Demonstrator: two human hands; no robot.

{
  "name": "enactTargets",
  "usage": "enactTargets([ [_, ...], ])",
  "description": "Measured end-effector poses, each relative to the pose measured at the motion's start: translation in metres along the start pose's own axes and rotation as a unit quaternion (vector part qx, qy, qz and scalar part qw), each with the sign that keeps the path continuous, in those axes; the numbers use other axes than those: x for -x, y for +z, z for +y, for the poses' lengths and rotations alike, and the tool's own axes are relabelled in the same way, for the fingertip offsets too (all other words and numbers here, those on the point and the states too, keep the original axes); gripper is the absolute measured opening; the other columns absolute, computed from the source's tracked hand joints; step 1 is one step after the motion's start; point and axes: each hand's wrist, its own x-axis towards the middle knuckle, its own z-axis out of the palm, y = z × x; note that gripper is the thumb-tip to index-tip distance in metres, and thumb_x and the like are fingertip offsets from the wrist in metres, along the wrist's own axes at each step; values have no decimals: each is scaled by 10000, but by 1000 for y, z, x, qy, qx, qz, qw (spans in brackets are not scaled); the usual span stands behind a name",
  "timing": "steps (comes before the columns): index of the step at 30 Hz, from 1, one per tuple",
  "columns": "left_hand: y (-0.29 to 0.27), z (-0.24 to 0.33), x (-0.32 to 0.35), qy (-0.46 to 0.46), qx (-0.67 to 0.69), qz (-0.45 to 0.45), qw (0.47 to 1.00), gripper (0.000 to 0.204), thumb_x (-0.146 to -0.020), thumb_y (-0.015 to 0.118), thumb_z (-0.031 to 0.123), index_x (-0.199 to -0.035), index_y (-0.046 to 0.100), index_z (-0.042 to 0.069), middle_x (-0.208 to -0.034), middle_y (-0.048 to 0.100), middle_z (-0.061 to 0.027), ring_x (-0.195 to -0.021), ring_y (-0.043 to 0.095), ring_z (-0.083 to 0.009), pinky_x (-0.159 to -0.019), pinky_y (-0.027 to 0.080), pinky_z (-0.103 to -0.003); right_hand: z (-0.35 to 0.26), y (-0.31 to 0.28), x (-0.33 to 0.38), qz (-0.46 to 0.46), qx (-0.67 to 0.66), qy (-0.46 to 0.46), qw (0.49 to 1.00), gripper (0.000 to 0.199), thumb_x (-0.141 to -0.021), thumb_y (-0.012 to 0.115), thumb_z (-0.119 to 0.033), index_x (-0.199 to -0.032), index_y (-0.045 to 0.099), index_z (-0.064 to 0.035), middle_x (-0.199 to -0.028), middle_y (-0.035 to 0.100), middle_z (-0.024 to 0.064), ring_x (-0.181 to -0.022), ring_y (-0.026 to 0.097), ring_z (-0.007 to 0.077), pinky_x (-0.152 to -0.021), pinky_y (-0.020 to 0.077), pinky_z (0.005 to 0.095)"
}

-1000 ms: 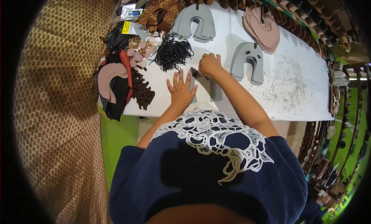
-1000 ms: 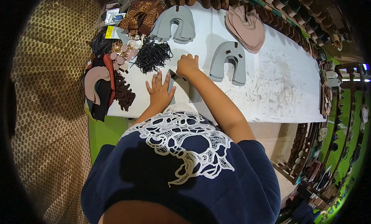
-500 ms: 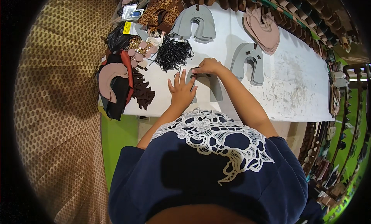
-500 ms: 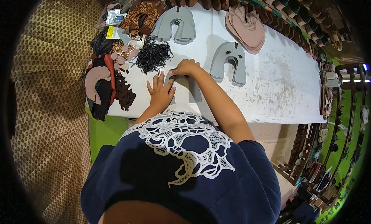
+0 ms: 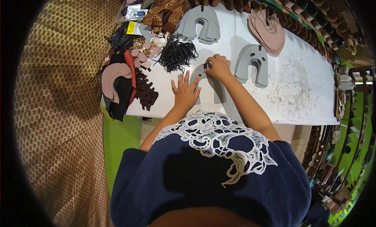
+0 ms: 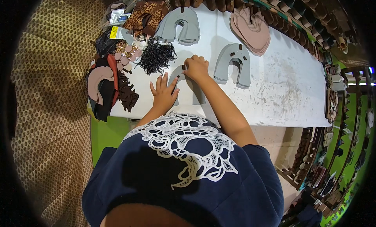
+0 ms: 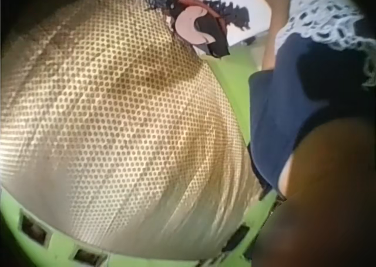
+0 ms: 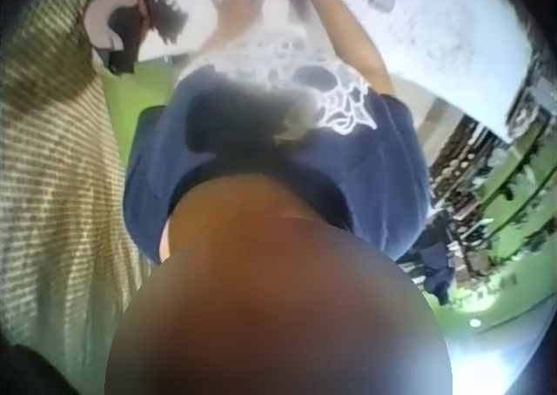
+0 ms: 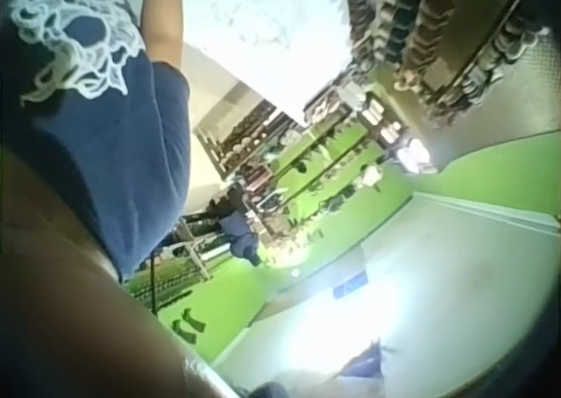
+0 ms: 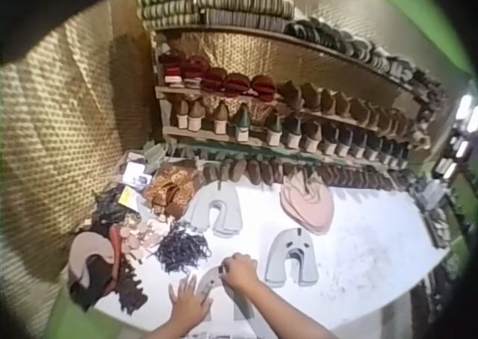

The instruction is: Arranging and preparing small components on shoe upper templates at a workbench.

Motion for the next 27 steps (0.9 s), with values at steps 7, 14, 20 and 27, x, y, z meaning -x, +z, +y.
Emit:
enactTargets([
  [7,3,-1,0,-8,17,4,1000,548,-834,538,413,-1295,445,133,-1425,299,-129,-1307,258,-321,-1020,56,-613,35,23,37,216,-98,-70,969,196,-749,649,-175,-941,663,-137,-914,608,49,-918,550,268,-790,399,425],
  [14,-2,2,-2,-10,12,-18,1000,488,-843,530,394,-1291,469,211,-1433,290,-134,-1315,240,-332,-1022,56,-617,37,34,74,237,-51,-141,960,242,-777,629,-184,-1015,655,-145,-999,585,48,-989,510,258,-816,370,425],
  [20,-1,2,-3,-8,5,-20,1000,474,-843,530,388,-1288,488,233,-1436,286,-136,-1304,252,-351,-1017,71,-628,40,39,76,254,-39,-149,955,268,-780,633,-197,-1044,651,-156,-1044,571,37,-1053,484,246,-859,333,409],
  [27,-5,5,-5,-18,3,-43,999,514,-838,532,388,-1310,466,196,-1438,281,-139,-1308,250,-339,-1029,67,-621,43,42,76,255,-36,-146,955,266,-779,635,-202,-1042,651,-158,-1058,568,32,-1075,473,246,-867,326,408],
])
